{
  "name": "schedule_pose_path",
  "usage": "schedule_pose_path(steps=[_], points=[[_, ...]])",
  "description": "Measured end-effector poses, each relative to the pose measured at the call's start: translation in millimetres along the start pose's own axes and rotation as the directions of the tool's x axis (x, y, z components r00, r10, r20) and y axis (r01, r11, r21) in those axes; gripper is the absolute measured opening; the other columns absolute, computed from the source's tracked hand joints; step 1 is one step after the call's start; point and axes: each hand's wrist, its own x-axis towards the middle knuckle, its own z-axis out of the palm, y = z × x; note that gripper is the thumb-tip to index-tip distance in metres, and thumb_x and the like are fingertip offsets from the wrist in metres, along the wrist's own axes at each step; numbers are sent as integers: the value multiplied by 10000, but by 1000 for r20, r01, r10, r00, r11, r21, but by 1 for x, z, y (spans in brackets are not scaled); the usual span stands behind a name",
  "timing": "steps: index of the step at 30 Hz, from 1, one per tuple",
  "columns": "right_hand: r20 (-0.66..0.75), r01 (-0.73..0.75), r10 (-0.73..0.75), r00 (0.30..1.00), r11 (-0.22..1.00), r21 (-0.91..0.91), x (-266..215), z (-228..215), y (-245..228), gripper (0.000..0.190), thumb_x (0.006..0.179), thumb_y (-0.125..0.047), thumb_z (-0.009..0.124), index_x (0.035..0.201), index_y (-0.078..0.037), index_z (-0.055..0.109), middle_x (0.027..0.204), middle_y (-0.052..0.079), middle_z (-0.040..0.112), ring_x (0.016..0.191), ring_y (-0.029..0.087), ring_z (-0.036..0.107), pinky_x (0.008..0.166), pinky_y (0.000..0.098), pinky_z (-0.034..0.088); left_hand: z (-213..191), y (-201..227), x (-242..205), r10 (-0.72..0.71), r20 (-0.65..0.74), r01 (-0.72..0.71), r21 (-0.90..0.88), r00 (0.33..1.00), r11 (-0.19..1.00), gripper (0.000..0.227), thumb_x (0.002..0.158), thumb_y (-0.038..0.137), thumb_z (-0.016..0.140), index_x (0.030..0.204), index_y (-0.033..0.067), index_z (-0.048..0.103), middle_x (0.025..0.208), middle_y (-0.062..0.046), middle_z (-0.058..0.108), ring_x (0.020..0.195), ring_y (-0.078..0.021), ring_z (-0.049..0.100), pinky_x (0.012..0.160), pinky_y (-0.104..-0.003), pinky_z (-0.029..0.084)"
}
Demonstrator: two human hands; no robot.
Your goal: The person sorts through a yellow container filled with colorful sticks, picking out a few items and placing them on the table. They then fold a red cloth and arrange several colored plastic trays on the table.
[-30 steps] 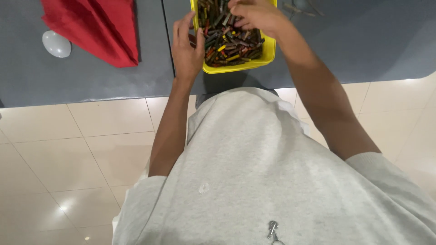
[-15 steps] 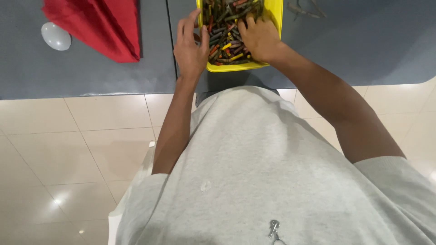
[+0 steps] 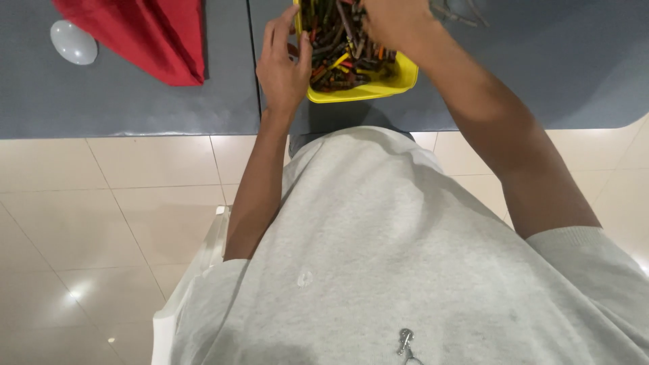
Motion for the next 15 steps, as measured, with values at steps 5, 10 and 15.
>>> schedule_pose_path(steps=[5,10,15], points=[[-176,355,-384,906,918,-176,-19,-22,-60,555,711,-269,780,1252,-156,728,1286,135,654,1268,349,567,1035,562,410,-2,5,3,-10,-1,10,-8,1000,1000,428,1050,119,693,1450,195,560,1194,-31,651,844,-142,722,732,-293,607],[-136,491,-541,830,825,-281,-18,-15,-78,534,723,-283,776,1253,-227,736,1384,123,590,1391,320,466,1199,569,274,-8,9,0,-10,-8,10,7,1000,1000,418,1061,119,695,1449,203,563,1185,-30,638,911,-170,715,765,-296,615],[-220,412,-518,826,823,-391,-10,2,-54,280,915,-282,699,1166,-163,723,1235,115,600,1349,317,520,1180,530,331,-6,10,4,59,-54,-59,3,997,998,420,1039,133,698,1430,192,557,1243,-47,656,965,-191,728,712,-275,596]])
